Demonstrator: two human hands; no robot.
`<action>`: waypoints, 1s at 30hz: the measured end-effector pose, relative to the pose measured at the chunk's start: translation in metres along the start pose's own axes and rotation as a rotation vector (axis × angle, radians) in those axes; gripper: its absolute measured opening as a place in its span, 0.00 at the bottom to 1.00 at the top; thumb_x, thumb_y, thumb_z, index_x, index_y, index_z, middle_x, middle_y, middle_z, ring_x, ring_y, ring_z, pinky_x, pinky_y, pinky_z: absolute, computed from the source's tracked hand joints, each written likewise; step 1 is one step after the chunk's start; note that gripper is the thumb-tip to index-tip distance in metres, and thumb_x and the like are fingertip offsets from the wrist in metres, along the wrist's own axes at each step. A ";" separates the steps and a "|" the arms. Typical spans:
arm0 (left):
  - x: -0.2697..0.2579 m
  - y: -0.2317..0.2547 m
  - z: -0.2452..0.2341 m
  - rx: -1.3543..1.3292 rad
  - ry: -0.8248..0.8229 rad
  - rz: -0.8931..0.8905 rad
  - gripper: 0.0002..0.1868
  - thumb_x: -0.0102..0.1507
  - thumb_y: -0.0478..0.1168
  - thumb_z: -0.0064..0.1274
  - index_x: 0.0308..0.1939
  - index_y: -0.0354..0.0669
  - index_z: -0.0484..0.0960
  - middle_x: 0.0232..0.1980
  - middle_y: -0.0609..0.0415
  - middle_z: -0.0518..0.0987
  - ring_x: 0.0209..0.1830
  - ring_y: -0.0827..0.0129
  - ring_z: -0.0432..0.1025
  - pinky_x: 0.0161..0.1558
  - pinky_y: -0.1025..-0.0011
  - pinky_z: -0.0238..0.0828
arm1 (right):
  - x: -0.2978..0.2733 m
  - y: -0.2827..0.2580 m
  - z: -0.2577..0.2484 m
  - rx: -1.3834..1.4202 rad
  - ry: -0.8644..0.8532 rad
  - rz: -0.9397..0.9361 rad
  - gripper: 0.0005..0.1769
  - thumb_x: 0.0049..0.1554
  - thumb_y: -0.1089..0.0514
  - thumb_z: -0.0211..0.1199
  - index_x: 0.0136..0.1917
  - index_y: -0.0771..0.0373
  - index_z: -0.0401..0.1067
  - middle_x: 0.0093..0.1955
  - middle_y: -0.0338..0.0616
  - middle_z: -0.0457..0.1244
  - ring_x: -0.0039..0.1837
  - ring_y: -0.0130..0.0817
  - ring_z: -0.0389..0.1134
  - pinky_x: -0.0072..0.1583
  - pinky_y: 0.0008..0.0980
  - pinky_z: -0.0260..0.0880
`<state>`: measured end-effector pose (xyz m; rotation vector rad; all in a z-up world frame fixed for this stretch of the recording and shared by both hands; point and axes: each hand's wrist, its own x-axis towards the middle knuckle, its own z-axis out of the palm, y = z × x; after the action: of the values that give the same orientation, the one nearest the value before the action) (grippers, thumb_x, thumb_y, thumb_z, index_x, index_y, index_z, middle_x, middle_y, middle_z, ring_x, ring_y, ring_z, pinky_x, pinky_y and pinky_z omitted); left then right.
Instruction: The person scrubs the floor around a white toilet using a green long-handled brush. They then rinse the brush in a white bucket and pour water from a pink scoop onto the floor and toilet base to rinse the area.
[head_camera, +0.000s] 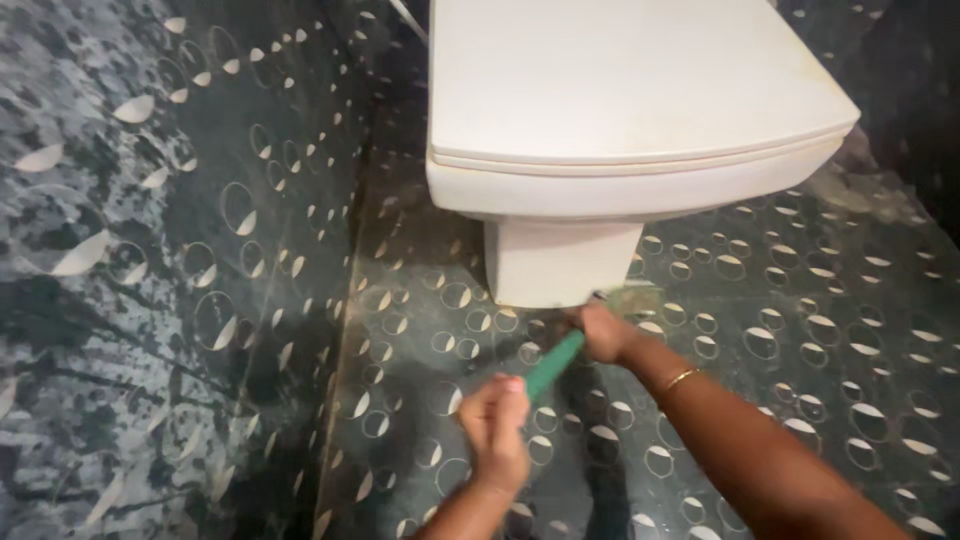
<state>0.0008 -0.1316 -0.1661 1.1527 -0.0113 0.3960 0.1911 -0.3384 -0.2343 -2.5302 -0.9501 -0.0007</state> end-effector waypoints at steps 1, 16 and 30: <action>0.010 0.022 -0.005 -0.026 -0.033 0.098 0.13 0.66 0.39 0.51 0.28 0.36 0.75 0.26 0.58 0.71 0.23 0.75 0.59 0.26 0.72 0.53 | 0.001 -0.013 -0.015 0.007 0.081 -0.014 0.09 0.47 0.61 0.67 0.44 0.60 0.75 0.40 0.55 0.68 0.46 0.61 0.65 0.51 0.52 0.66; 0.069 0.066 -0.048 0.159 0.106 0.246 0.19 0.69 0.38 0.48 0.23 0.35 0.68 0.22 0.56 0.62 0.23 0.74 0.55 0.27 0.71 0.47 | 0.046 -0.086 0.018 0.120 0.250 0.151 0.13 0.45 0.59 0.69 0.44 0.61 0.72 0.40 0.53 0.69 0.43 0.60 0.65 0.49 0.53 0.65; 0.054 0.157 -0.029 0.661 0.030 0.556 0.19 0.65 0.37 0.54 0.23 0.33 0.66 0.22 0.52 0.61 0.20 0.68 0.56 0.25 0.67 0.48 | 0.094 -0.160 0.038 0.498 0.291 -0.097 0.08 0.48 0.63 0.64 0.40 0.64 0.66 0.40 0.55 0.68 0.45 0.53 0.71 0.47 0.46 0.69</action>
<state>-0.0030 -0.0354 -0.0274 1.7969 -0.1894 0.9571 0.1575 -0.1575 -0.1910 -1.9617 -0.8317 -0.1403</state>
